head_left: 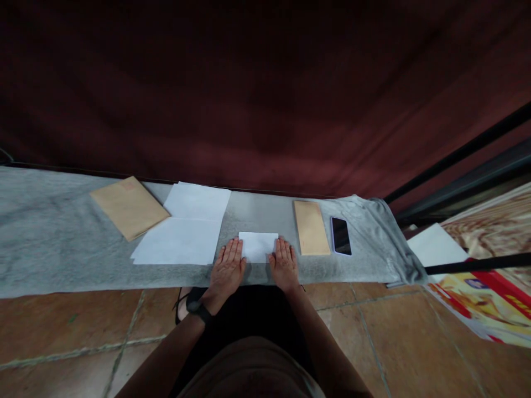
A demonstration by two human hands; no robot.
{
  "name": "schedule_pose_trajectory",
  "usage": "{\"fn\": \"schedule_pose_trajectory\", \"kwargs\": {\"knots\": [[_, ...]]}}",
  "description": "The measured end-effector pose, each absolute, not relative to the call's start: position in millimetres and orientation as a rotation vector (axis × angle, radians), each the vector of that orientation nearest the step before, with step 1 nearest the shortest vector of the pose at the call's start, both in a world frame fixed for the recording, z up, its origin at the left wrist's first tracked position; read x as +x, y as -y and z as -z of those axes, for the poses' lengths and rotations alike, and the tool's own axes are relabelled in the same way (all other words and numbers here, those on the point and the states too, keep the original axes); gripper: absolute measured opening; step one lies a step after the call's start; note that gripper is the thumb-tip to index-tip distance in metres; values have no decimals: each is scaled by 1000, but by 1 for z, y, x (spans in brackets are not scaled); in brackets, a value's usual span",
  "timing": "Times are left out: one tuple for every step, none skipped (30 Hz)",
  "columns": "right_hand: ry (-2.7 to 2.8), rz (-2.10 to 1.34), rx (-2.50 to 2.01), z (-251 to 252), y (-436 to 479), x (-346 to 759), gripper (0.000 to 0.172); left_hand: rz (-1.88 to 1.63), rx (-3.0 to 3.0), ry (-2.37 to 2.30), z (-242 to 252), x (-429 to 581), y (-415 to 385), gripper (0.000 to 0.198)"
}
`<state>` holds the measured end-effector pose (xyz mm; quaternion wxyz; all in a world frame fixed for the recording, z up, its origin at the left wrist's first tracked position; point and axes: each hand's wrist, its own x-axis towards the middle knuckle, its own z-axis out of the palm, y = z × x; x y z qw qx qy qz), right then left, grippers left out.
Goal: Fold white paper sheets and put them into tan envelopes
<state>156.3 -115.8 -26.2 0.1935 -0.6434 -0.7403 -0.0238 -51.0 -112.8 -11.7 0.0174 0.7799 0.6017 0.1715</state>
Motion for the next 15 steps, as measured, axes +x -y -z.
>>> {"fn": "schedule_pose_trajectory", "kwargs": {"knots": [[2064,59,-1813,24,117,156,58,-552,2412,-1883,11,-49,114,61],[2053,48,-1821,22,118,154,57,-573,2408,-1888,10,-46,116,62],[2049,31,-1825,20,120,150,57,-591,2417,-1877,9,-41,119,63],[2056,5,-1818,17,123,146,56,-599,2441,-1847,10,-36,123,63],[2080,-30,-1794,15,127,140,56,-594,2481,-1795,11,-31,128,64],[2120,-71,-1749,13,131,135,55,-578,2531,-1729,13,-26,134,65],[2167,-111,-1695,12,136,129,55,-552,2580,-1662,16,-22,139,65],[2209,-144,-1644,11,141,124,54,-524,2617,-1614,19,-19,144,65],[2235,-161,-1610,11,146,120,54,-497,2640,-1589,21,-16,149,64],[2244,-164,-1596,12,151,118,54,-474,2649,-1582,24,-16,152,64],[2241,-154,-1597,13,155,119,54,-455,2650,-1589,25,-16,155,64],[2234,-138,-1607,14,159,121,55,-441,2646,-1601,26,-18,156,64],[2230,-119,-1616,15,161,124,56,-432,2641,-1611,25,-20,157,63],[2232,-100,-1620,16,163,129,57,-431,2638,-1623,25,-23,157,62],[2237,-82,-1621,17,164,135,57,-436,2635,-1635,23,-26,157,62]]}}
